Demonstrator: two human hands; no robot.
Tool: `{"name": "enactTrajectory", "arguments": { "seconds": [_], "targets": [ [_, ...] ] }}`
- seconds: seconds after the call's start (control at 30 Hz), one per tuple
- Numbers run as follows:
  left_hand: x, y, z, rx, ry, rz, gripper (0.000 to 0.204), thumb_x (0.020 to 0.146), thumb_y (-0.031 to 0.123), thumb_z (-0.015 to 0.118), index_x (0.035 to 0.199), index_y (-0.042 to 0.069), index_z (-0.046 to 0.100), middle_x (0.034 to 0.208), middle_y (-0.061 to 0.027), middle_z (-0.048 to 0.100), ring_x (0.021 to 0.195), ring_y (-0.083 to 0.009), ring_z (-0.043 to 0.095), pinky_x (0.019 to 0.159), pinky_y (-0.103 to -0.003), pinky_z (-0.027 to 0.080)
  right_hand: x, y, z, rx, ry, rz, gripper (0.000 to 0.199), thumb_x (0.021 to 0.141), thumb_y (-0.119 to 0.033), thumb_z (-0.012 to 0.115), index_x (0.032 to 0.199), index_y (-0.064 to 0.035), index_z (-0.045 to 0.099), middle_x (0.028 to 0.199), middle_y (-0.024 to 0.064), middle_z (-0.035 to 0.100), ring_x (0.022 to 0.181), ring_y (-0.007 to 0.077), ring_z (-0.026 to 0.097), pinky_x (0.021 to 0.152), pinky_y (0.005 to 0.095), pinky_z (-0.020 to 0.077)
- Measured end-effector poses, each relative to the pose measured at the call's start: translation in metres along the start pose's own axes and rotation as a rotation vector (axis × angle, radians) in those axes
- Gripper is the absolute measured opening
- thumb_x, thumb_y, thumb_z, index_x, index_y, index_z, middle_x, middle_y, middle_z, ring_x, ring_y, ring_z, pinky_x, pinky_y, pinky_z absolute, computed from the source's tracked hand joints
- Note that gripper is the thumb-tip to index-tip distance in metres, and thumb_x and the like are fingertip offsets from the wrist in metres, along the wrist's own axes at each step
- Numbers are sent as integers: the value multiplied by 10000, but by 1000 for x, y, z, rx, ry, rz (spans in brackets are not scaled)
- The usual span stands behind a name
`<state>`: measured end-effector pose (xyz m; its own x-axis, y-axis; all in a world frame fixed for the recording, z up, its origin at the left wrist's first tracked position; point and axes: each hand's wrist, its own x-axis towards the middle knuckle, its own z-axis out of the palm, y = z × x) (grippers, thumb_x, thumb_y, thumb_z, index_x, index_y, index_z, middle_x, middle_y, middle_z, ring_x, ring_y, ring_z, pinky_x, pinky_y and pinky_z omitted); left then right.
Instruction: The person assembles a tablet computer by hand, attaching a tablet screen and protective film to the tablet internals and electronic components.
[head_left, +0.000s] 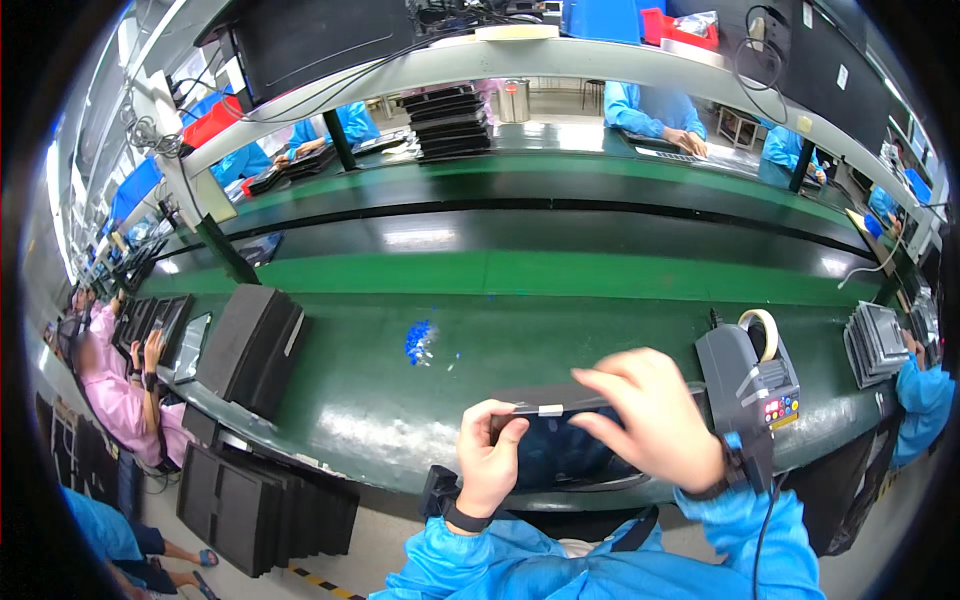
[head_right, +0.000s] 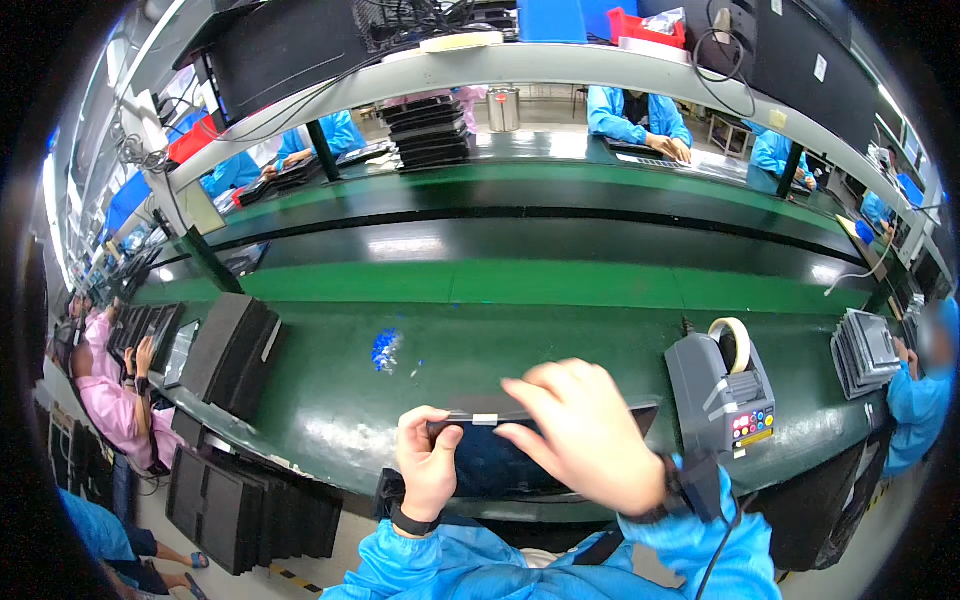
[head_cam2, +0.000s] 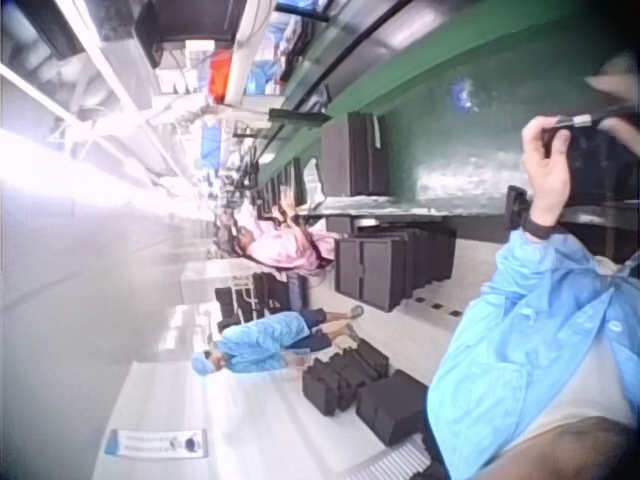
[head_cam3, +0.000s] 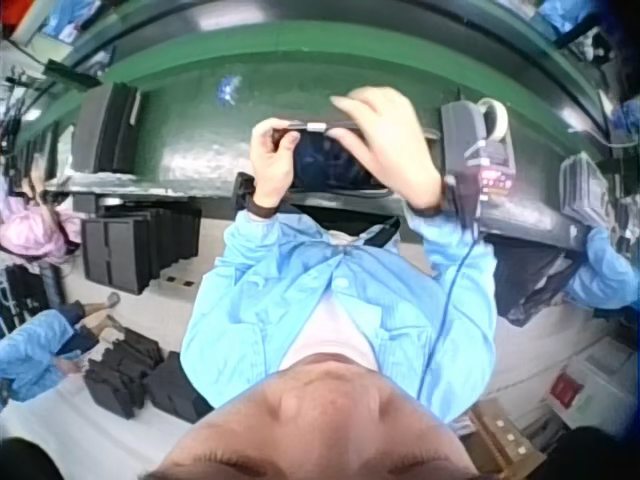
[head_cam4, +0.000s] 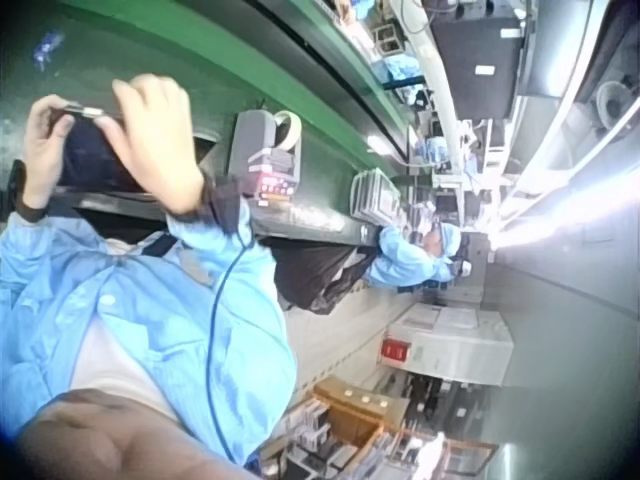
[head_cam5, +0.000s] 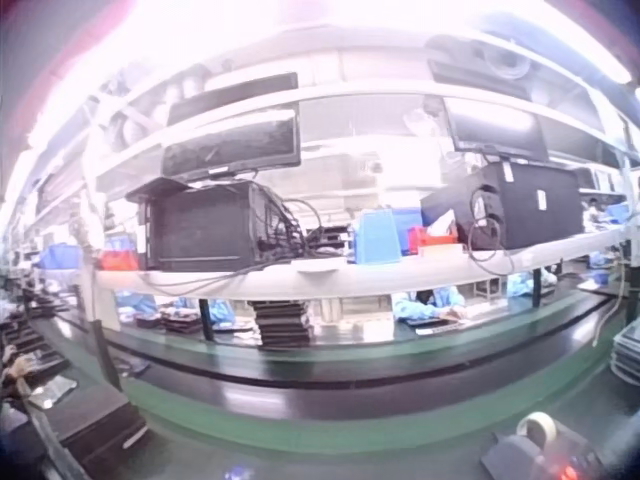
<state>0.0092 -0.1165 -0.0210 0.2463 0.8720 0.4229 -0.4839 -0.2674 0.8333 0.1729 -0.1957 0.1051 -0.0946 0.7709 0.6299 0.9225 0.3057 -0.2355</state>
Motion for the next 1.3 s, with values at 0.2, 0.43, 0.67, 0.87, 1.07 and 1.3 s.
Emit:
{"name": "enactTrajectory", "arguments": {
  "seconds": [0.2, 0.43, 0.67, 0.87, 1.07, 1.3],
  "targets": [
    [15, 1, -5, -83, 122, -153, 226, 905, -2, 592, 1096, 61, 490, 952, -19, 578, 761, -49, 516, 635, -178, 424, -116, -31, 3, 631, -1109, 592, 372, 870, -337, 659, 1094, -42, 625, 801, 107, 692, 765, 254, 681, 710, 327, 531],
    [-14, -5, 28, -100, 314, -273, 202, 950, 149, 559, 1115, 142, 442, 754, 7, 526, 520, -75, 476, 442, -215, 390, -150, -26, 95, 1497, 787, 955, 362, 954, -111, 513, 1295, -20, 428, 1260, 74, 503, 1137, 200, 501, 1004, 396, 414],
    [-7, 11, 49, -205, 377, -333, 162, 959, 136, 530, 1081, 150, 425, 679, 7, 492, 455, -66, 433, 374, -208, 317, -133, -22, 90, 1486, 971, 906, 408, 945, -194, 573, 1312, -79, 435, 1268, 49, 495, 1151, 208, 484, 1031, 396, 387],
    [-25, 9, 50, -184, 458, -434, 169, 952, 132, 538, 1070, 149, 418, 645, 5, 476, 438, -69, 420, 371, -210, 313, -135, -7, 80, 1333, 887, 784, 358, 967, -215, 525, 1285, -72, 444, 1215, 45, 526, 1113, 194, 513, 983, 367, 418],
    [-61, -20, 42, -109, 389, -375, 162, 957, 173, 550, 1059, 156, 425, 798, 13, 496, 522, -72, 459, 410, -213, 367, -134, -2, 64, 1257, 835, 1004, 309, 931, -170, 578, 1187, -12, 507, 1113, 66, 576, 992, 187, 578, 883, 346, 481],
    [-51, 14, 2, 473, 287, -72, 425, 874, 37, 544, 1260, 22, 367, 1191, -129, 496, 1042, -206, 511, 901, -332, 436, -155, 31, 31, 1065, 410, 1033, 472, 846, -119, 692, 1249, 18, 489, 1093, 54, 592, 993, 170, 550, 902, 299, 442]
  ]
}}
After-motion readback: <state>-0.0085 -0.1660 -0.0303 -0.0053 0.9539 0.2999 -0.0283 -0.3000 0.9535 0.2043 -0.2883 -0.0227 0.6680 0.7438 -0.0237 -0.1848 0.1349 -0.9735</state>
